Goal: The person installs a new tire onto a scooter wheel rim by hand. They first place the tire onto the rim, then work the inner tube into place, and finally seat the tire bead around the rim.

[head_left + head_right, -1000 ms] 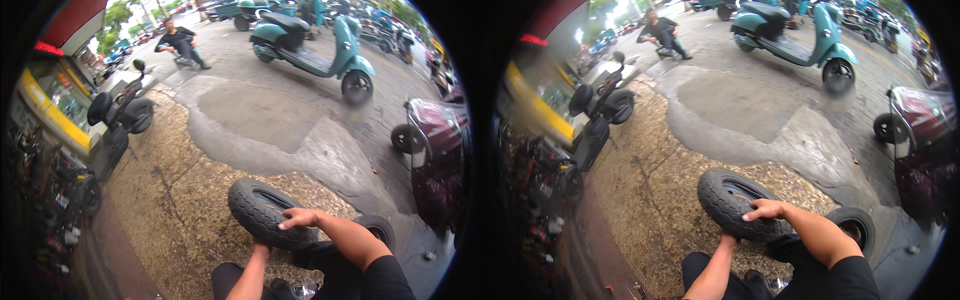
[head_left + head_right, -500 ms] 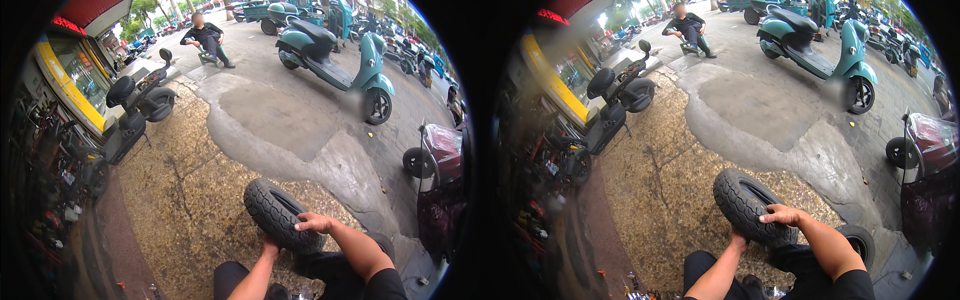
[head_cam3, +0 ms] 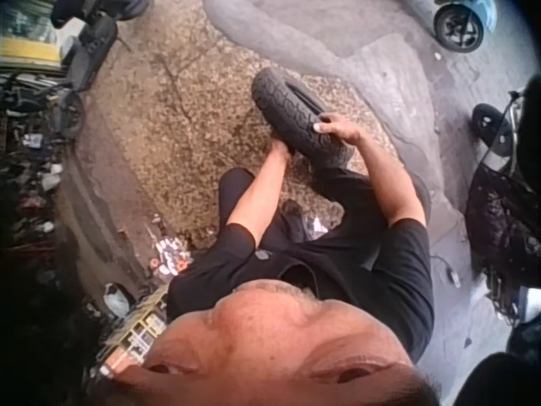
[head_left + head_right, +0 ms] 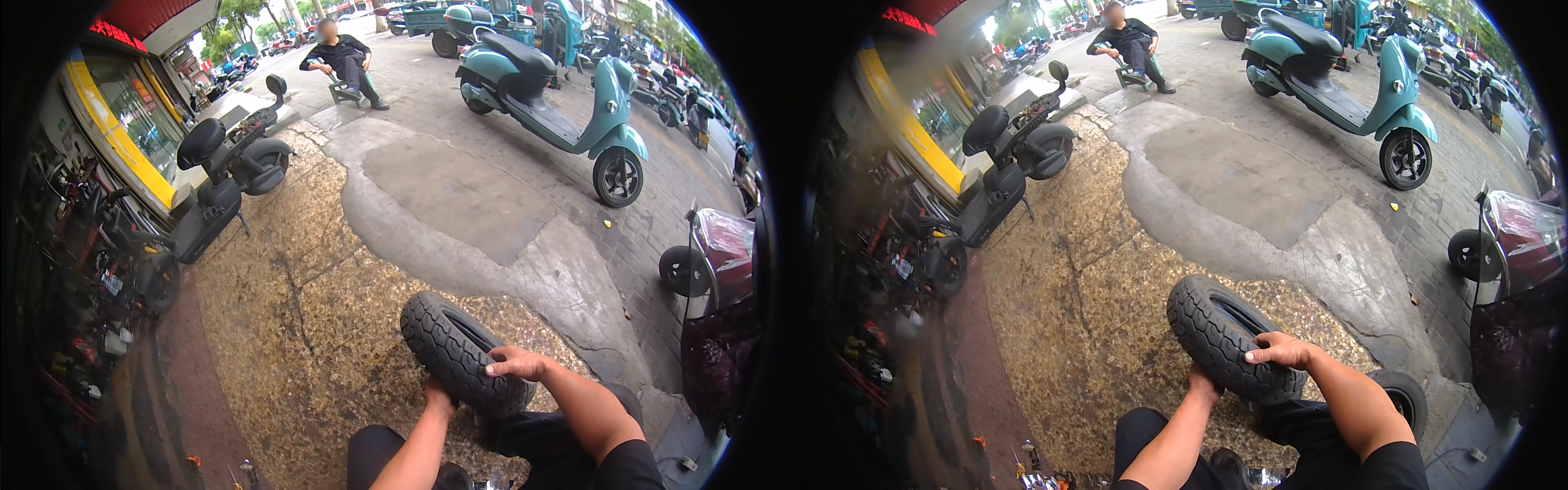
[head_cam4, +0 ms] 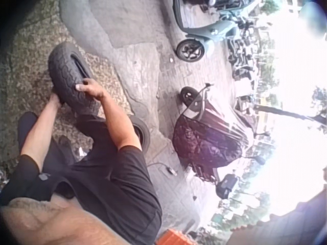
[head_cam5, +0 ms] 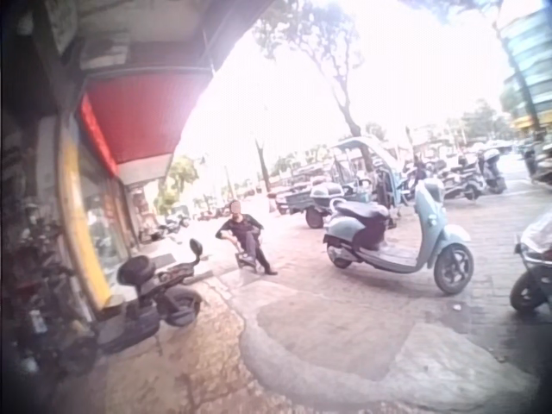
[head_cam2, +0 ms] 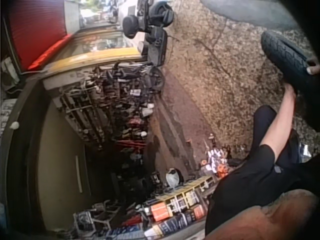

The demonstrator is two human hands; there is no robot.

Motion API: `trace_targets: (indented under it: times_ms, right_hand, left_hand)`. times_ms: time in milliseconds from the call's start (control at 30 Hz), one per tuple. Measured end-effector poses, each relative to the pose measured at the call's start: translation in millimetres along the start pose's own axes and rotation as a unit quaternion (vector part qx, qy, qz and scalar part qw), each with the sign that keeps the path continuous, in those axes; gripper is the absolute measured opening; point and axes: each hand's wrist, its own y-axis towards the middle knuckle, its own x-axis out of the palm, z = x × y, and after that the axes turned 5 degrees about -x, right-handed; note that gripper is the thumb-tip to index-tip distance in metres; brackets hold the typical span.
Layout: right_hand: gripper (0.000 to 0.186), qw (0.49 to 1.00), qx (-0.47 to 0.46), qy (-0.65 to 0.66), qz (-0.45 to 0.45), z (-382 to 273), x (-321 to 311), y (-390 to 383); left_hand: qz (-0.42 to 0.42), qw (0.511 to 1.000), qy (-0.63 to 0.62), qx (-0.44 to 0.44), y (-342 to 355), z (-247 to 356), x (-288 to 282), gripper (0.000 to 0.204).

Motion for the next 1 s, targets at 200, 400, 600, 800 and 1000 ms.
trace_targets:
  times_ms: [200,400,600,800,1000]
  right_hand:
    - [0.089,0.998,-0.032,0.03,0.047,4.1,-4.3,-3.5]
    - [0.084,0.994,-0.052,-0.038,0.083,7.8,-7.1,-2.2]
    - [0.084,0.996,-0.048,-0.047,0.053,9.4,-4.4,3.2]
    - [0.086,0.992,-0.023,-0.082,0.088,-12.2,5.6,-1.8]
    - [0.093,0.997,-0.012,-0.046,0.059,-35.2,30.5,3.4]
  left_hand:
    - [-0.023,0.999,0.011,-0.045,23.2,-5.0,-11.4,0.051]
    - [-0.079,0.996,-0.007,-0.032,11.2,-45.8,-22.5,0.05]
    - [-0.023,0.996,0.077,0.033,-2.2,-74.3,-24.4,0.047]
    - [-0.019,0.993,0.107,0.036,-2.3,-56.1,-23.1,0.047]
    - [-0.047,0.991,0.114,0.059,-14.7,-17.3,-34.6,0.045]
